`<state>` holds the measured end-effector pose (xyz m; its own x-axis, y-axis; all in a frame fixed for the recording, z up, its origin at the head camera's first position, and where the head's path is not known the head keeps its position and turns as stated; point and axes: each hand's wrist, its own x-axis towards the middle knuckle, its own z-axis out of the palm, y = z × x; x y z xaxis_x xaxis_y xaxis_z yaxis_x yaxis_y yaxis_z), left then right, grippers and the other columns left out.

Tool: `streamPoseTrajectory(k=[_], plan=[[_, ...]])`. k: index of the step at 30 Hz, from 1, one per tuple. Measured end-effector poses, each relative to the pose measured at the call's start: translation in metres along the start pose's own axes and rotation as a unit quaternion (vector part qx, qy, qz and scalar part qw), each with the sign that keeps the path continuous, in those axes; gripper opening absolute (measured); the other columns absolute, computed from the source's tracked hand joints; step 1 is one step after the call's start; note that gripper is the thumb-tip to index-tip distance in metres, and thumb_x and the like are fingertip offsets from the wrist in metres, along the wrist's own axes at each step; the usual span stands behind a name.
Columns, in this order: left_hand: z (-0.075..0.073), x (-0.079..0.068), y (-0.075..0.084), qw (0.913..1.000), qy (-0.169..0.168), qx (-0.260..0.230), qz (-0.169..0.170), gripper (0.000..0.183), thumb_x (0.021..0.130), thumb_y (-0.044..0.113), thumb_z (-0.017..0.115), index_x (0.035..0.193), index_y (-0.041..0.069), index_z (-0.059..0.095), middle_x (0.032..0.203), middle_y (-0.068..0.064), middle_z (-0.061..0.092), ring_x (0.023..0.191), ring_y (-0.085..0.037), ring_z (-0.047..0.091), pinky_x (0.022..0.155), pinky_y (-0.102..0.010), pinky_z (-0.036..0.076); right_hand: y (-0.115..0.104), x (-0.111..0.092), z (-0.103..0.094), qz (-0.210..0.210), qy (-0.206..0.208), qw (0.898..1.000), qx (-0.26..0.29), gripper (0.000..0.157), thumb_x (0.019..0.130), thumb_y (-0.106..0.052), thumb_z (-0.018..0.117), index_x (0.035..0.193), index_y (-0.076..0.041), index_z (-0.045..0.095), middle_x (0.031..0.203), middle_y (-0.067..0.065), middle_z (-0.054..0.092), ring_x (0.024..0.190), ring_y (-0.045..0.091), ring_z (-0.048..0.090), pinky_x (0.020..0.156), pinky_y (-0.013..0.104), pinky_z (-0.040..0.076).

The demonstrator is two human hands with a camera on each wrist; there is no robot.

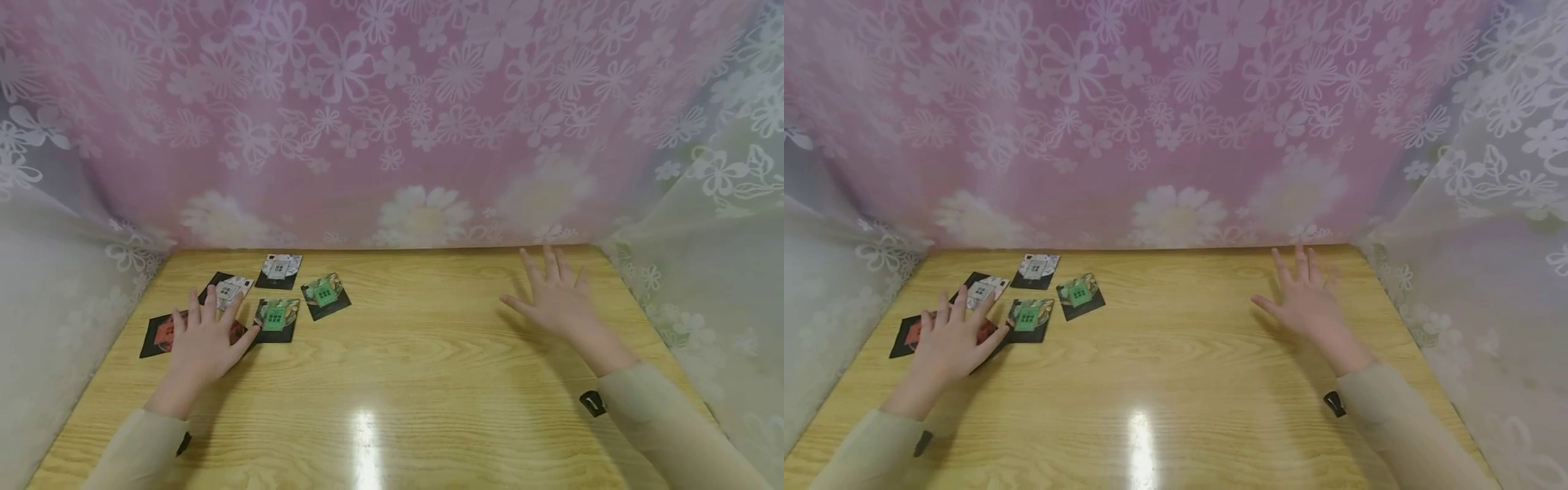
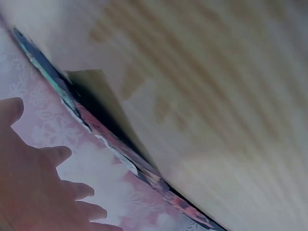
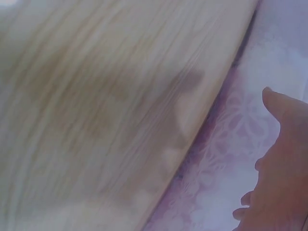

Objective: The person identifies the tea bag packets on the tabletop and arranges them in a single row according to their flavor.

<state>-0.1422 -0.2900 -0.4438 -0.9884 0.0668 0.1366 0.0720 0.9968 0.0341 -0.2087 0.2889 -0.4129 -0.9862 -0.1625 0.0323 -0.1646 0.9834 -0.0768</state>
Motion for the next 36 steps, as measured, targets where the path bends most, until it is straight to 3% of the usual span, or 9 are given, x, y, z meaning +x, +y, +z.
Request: streamPoseTrajectory(k=[5,12,17,22,26,33,36], plan=[[0.006,-0.005,-0.008,0.9999,-0.015,-0.004,0.001,0.076,0.091,0.063,0.042,0.150,0.018,0.027,0.151,-0.032,0.011,0.138,-0.053,-0.002,0.104,-0.074,0.003,-0.020,0.012,-0.001,-0.026,-0.013,1.000,0.006,0.094,0.084,-0.076,0.036,0.149,-0.031,-0.015,0.155,0.017,-0.019,0.141,0.035,-0.021,0.108,0.067,-0.010],[0.010,-0.013,-0.018,0.9991,-0.039,0.002,0.018,0.071,0.094,0.058,0.040,0.149,0.015,0.029,0.150,-0.033,0.016,0.136,-0.055,0.010,0.105,-0.072,0.011,-0.054,0.029,0.002,-0.068,0.000,0.998,-0.006,0.094,0.083,-0.077,0.035,0.153,-0.026,-0.002,0.157,0.021,0.003,0.143,0.041,0.005,0.115,0.059,0.004],[0.010,-0.017,-0.021,0.9970,-0.069,0.015,0.032,0.066,0.098,0.053,0.036,0.149,0.012,0.030,0.151,-0.031,0.016,0.138,-0.052,0.010,0.106,-0.072,0.010,-0.084,0.038,0.006,-0.097,-0.004,0.995,-0.004,0.093,0.083,-0.078,0.029,0.153,-0.025,-0.001,0.157,0.020,0.005,0.144,0.039,0.007,0.117,0.056,0.006],[0.011,-0.019,-0.022,0.9939,-0.101,0.010,0.043,0.061,0.101,0.045,0.032,0.150,0.009,0.026,0.153,-0.026,0.016,0.140,-0.049,0.007,0.108,-0.070,0.009,-0.114,0.045,0.013,-0.136,0.004,0.991,-0.010,0.090,0.085,-0.077,0.025,0.151,-0.027,-0.011,0.158,0.017,0.003,0.145,0.035,0.005,0.118,0.052,0.007],[0.012,-0.020,-0.022,0.9926,-0.106,0.013,0.058,0.059,0.102,0.040,0.031,0.150,0.007,0.024,0.155,-0.022,0.016,0.140,-0.047,0.008,0.108,-0.068,0.011,-0.136,0.049,0.016,-0.175,0.011,0.984,-0.012,0.089,0.088,-0.074,0.026,0.152,-0.023,-0.011,0.159,0.014,-0.001,0.146,0.031,0.002,0.119,0.049,0.007],[0.013,-0.021,-0.022,0.9912,-0.109,0.005,0.076,0.060,0.103,0.037,0.031,0.150,0.002,0.019,0.155,-0.022,0.016,0.141,-0.045,0.012,0.110,-0.064,0.013,-0.172,0.055,0.025,-0.219,0.008,0.976,-0.012,0.089,0.092,-0.060,0.042,0.151,-0.022,-0.012,0.158,0.009,-0.010,0.146,0.027,-0.004,0.119,0.045,0.004],[0.015,-0.022,-0.022,0.9905,-0.110,0.000,0.082,0.062,0.103,0.037,0.031,0.150,0.000,0.016,0.155,-0.023,0.015,0.142,-0.043,0.012,0.111,-0.064,0.014,-0.188,0.057,0.026,-0.232,0.003,0.973,-0.004,0.085,0.093,-0.059,0.041,0.153,-0.020,-0.004,0.157,0.007,-0.014,0.146,0.026,-0.004,0.119,0.045,0.006]])
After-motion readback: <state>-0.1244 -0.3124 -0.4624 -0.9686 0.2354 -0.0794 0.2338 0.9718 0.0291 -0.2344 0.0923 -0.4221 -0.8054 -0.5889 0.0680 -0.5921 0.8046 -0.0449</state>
